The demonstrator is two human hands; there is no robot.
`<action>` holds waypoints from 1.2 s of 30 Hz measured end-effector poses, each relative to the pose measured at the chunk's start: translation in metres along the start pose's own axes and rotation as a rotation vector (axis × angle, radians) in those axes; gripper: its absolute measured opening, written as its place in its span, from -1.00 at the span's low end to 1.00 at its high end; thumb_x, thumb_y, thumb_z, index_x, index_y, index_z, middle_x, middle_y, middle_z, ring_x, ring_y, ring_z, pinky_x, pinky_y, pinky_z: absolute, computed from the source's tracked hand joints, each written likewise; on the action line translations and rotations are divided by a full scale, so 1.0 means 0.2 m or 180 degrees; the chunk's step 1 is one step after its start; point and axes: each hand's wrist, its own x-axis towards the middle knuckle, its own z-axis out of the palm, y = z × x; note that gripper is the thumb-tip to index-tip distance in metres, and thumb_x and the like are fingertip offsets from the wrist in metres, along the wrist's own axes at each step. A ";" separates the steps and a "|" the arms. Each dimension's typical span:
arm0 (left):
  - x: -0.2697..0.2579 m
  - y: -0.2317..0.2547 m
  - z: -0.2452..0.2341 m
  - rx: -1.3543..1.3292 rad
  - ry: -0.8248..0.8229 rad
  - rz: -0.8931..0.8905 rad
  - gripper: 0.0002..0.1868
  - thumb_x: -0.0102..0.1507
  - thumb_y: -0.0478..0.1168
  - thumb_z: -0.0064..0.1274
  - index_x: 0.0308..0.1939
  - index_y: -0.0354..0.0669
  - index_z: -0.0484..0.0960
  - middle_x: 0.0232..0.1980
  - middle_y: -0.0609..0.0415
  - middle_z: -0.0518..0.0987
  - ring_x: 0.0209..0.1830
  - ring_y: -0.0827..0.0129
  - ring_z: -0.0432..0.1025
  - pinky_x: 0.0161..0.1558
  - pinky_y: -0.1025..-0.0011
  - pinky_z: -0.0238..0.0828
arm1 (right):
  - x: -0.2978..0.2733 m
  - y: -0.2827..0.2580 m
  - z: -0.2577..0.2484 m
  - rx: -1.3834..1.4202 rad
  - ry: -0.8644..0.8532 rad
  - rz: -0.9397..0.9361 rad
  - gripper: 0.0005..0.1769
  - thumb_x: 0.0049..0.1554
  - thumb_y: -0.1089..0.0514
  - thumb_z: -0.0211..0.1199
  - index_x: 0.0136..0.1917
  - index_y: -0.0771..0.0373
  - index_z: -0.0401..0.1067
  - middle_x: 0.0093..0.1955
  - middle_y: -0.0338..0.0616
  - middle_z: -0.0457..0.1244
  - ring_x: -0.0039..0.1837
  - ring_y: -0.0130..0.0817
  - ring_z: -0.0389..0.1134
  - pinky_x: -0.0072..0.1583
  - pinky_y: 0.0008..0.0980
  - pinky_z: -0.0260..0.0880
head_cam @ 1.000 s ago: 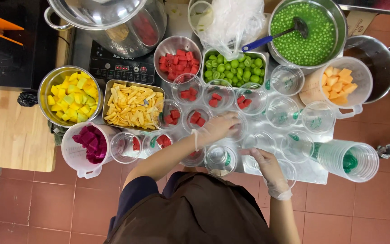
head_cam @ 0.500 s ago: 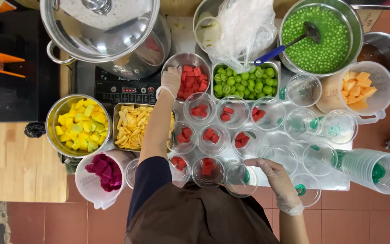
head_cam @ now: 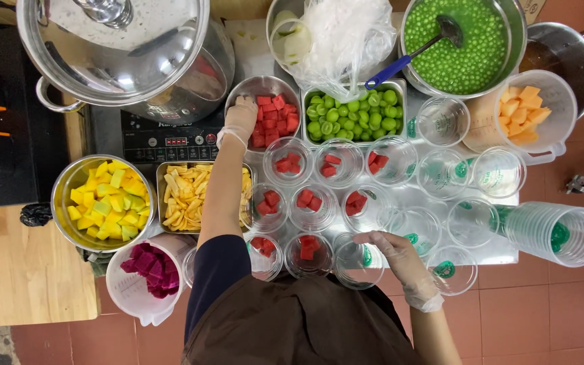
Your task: Arranging plastic cups on a stainless steel counter and placing pieces of fruit into each cup.
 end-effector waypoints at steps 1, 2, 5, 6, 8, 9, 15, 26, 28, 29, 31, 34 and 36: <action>0.01 0.00 0.01 -0.0049 0.0114 -0.0042 -0.71 0.31 -0.23 -0.09 0.05 -0.08 0.65 0.12 0.07 0.51 0.19 0.19 0.37 -0.13 0.28 0.58 | -0.01 -0.02 0.01 -0.0006 0.0006 -0.0020 -0.39 0.23 -0.26 0.05 0.07 0.25 0.66 0.11 -0.13 0.48 0.32 -0.32 0.39 0.43 -0.24 0.19; 0.02 0.00 0.02 -0.0094 0.0232 -0.0101 -0.68 0.30 -0.24 -0.11 0.07 -0.12 0.65 0.10 0.05 0.52 0.16 0.18 0.38 -0.15 0.29 0.58 | -0.02 -0.03 0.01 -0.0019 0.0001 -0.0050 -0.39 0.23 -0.27 0.05 0.07 0.25 0.66 0.12 -0.13 0.48 0.33 -0.33 0.38 0.43 -0.25 0.17; 0.02 -0.04 0.03 -0.0205 0.0461 -0.0287 -0.84 0.40 -0.21 0.04 0.02 -0.11 0.65 0.10 0.03 0.52 0.18 0.15 0.40 -0.09 0.23 0.57 | 0.00 0.03 -0.02 0.0039 -0.0123 -0.0233 -0.40 0.23 -0.26 0.07 0.07 0.26 0.65 0.12 -0.13 0.48 0.32 -0.31 0.39 0.43 -0.23 0.19; -0.02 -0.04 -0.13 -0.0194 0.0464 -0.0299 -0.84 0.40 -0.21 0.04 0.02 -0.11 0.65 0.10 0.03 0.52 0.18 0.15 0.40 -0.09 0.23 0.57 | 0.01 0.05 -0.03 0.0040 -0.0136 -0.0244 -0.40 0.23 -0.26 0.07 0.07 0.26 0.65 0.12 -0.13 0.48 0.32 -0.31 0.39 0.43 -0.23 0.19; -0.12 -0.04 -0.43 -0.0827 0.0408 -0.0614 -0.33 -0.14 -0.23 0.41 0.05 -0.19 0.58 0.08 -0.11 0.48 0.06 0.07 0.44 -0.18 0.27 0.56 | 0.01 0.09 -0.05 -0.0016 -0.0085 -0.0190 -0.40 0.22 -0.26 0.08 0.07 0.26 0.66 0.12 -0.15 0.49 0.32 -0.31 0.39 0.43 -0.23 0.19; -0.16 -0.04 -0.41 -0.0814 0.0392 -0.0614 -0.33 -0.14 -0.23 0.41 0.05 -0.19 0.58 0.08 -0.11 0.48 0.06 0.07 0.44 -0.18 0.27 0.56 | -0.03 0.07 -0.05 -0.0002 -0.0098 -0.0182 -0.40 0.22 -0.26 0.08 0.07 0.26 0.66 0.12 -0.15 0.49 0.32 -0.31 0.39 0.43 -0.23 0.19; -0.20 -0.03 -0.31 -0.3861 0.1517 -0.1680 -0.49 0.11 -0.19 0.48 0.05 -0.18 0.58 -0.04 -0.01 0.67 -0.08 0.29 0.61 -0.02 0.35 0.56 | -0.08 0.06 -0.11 0.0000 -0.0197 -0.0134 -0.44 0.24 -0.22 0.08 0.08 0.24 0.66 0.11 -0.14 0.48 0.31 -0.32 0.37 0.43 -0.23 0.17; -0.30 0.08 -0.22 -0.5861 0.0656 -0.2307 -0.68 0.32 -0.08 0.31 0.02 -0.18 0.64 -0.11 -0.14 0.60 -0.21 0.12 0.45 -0.30 0.14 0.19 | -0.11 0.17 -0.16 -0.0096 -0.0377 -0.0262 -0.49 0.24 -0.17 0.09 0.08 0.23 0.65 0.13 -0.14 0.48 0.35 -0.30 0.38 0.43 -0.22 0.20; -0.32 0.11 -0.27 -0.4585 0.0764 -0.2003 -0.67 0.26 -0.03 0.32 -0.01 -0.10 0.65 -0.06 -0.09 0.64 -0.11 0.11 0.51 -0.12 0.18 0.33 | -0.11 0.18 -0.15 -0.0117 -0.0334 -0.0220 -0.49 0.24 -0.18 0.09 0.08 0.23 0.66 0.13 -0.15 0.48 0.35 -0.31 0.38 0.43 -0.23 0.20; -0.33 0.12 -0.30 -0.3323 0.0849 -0.1680 -0.66 0.21 0.02 0.33 -0.05 -0.02 0.66 -0.02 -0.05 0.68 0.00 0.09 0.56 0.06 0.21 0.48 | -0.10 0.18 -0.14 -0.0151 -0.0300 -0.0174 -0.48 0.24 -0.18 0.09 0.07 0.23 0.66 0.13 -0.15 0.48 0.35 -0.31 0.38 0.43 -0.24 0.19; -0.26 0.16 -0.21 -0.2975 0.0760 -0.1713 -0.61 0.18 0.02 0.33 -0.03 -0.04 0.63 0.03 -0.10 0.63 0.04 0.03 0.52 0.07 0.17 0.46 | -0.09 0.17 -0.12 -0.0137 -0.0251 -0.0153 -0.47 0.24 -0.19 0.08 0.07 0.23 0.66 0.13 -0.15 0.48 0.34 -0.33 0.38 0.43 -0.24 0.20; -0.31 0.20 -0.46 -0.2655 0.0392 -0.1740 -0.45 0.09 0.07 0.40 0.00 -0.10 0.56 0.09 -0.16 0.53 0.10 -0.03 0.46 0.08 0.14 0.42 | -0.10 0.12 -0.08 -0.0106 -0.0205 -0.0041 -0.46 0.24 -0.19 0.08 0.07 0.24 0.67 0.11 -0.16 0.48 0.32 -0.34 0.38 0.41 -0.24 0.21; -0.35 0.22 -0.64 -0.2667 0.0144 -0.1704 -0.34 0.03 0.12 0.46 0.01 -0.14 0.52 0.11 -0.18 0.49 0.12 -0.03 0.43 0.09 0.15 0.40 | -0.10 0.09 -0.06 -0.0072 -0.0189 0.0011 -0.46 0.23 -0.19 0.09 0.06 0.25 0.67 0.10 -0.16 0.48 0.30 -0.33 0.38 0.40 -0.24 0.22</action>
